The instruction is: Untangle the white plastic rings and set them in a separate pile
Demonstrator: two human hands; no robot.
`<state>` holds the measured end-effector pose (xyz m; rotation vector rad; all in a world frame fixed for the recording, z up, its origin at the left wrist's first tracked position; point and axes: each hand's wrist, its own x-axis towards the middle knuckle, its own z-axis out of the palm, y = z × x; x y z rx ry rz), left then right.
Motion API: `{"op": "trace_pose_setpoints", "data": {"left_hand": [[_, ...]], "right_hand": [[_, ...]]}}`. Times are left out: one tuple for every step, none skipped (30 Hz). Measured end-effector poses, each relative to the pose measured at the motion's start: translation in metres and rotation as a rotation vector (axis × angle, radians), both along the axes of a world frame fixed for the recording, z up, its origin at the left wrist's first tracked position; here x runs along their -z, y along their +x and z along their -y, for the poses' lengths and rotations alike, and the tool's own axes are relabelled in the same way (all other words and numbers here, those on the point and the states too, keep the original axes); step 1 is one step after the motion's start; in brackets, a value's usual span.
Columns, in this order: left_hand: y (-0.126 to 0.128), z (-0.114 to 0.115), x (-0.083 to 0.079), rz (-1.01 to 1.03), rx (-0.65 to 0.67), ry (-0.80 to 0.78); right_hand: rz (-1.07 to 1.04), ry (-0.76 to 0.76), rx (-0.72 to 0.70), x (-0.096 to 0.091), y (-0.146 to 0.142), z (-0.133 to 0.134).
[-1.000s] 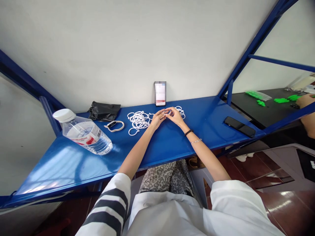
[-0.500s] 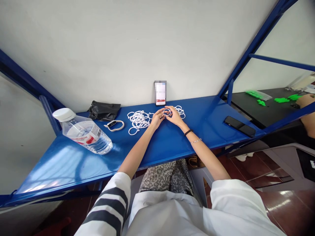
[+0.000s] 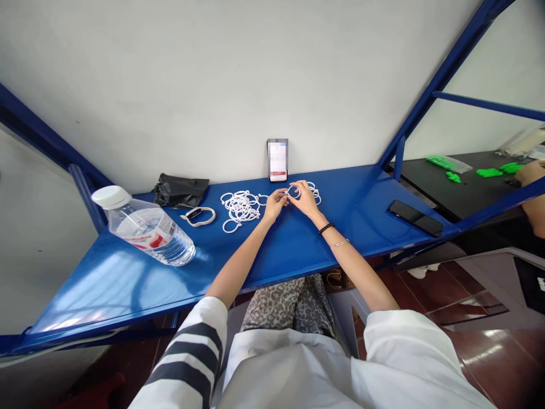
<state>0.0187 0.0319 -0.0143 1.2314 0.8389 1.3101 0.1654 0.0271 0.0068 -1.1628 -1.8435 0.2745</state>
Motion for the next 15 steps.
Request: {"op": "trace_pose_setpoints", "data": {"left_hand": [[0.0006, 0.0002, 0.0004, -0.063, -0.033, 0.041], [0.0011, 0.0005, 0.0006, -0.122, -0.067, 0.076], [0.0013, 0.0010, 0.0006, -0.173, -0.101, 0.102], [0.0013, 0.0016, 0.0004, -0.218, -0.134, 0.122], [0.0012, 0.0023, -0.0001, -0.257, -0.165, 0.139], [0.0009, 0.0031, -0.0007, -0.293, -0.191, 0.152], [0.0005, 0.0039, -0.0015, -0.324, -0.214, 0.161], [0.0000, 0.0048, -0.0024, -0.351, -0.234, 0.167], [-0.0003, 0.0057, -0.0033, -0.372, -0.249, 0.172], [-0.0007, 0.0065, -0.0041, -0.387, -0.260, 0.177], [-0.0009, 0.0072, -0.0049, -0.395, -0.268, 0.182], [-0.0010, 0.0078, -0.0056, -0.398, -0.273, 0.186], [-0.0009, 0.0084, -0.0061, -0.395, -0.277, 0.189], [-0.0008, 0.0088, -0.0066, -0.385, -0.281, 0.191], [-0.0007, 0.0091, -0.0069, -0.367, -0.282, 0.188]], "right_hand": [[0.000, -0.001, -0.002, -0.0001, 0.0000, 0.0000], [0.002, -0.004, -0.006, -0.0002, 0.0000, -0.0001], [0.008, -0.008, -0.010, -0.0003, 0.0000, -0.0002], [0.015, -0.010, -0.015, -0.0004, -0.0001, -0.0002], [0.024, -0.010, -0.022, -0.0004, -0.0003, -0.0001], [0.033, -0.007, -0.031, -0.0006, -0.0004, 0.0000], [0.041, -0.004, -0.039, -0.0007, -0.0006, 0.0003], [0.047, -0.002, -0.046, -0.0010, -0.0008, 0.0007], [0.053, -0.001, -0.051, -0.0013, -0.0010, 0.0012], [0.057, -0.003, -0.053, -0.0016, -0.0011, 0.0017], [0.062, -0.006, -0.054, -0.0020, -0.0012, 0.0022], [0.065, -0.008, -0.053, -0.0023, -0.0013, 0.0026], [0.067, -0.008, -0.053, -0.0026, -0.0014, 0.0029], [0.066, -0.007, -0.056, -0.0028, -0.0014, 0.0030], [0.064, -0.004, -0.060, -0.0029, -0.0014, 0.0031]]}}
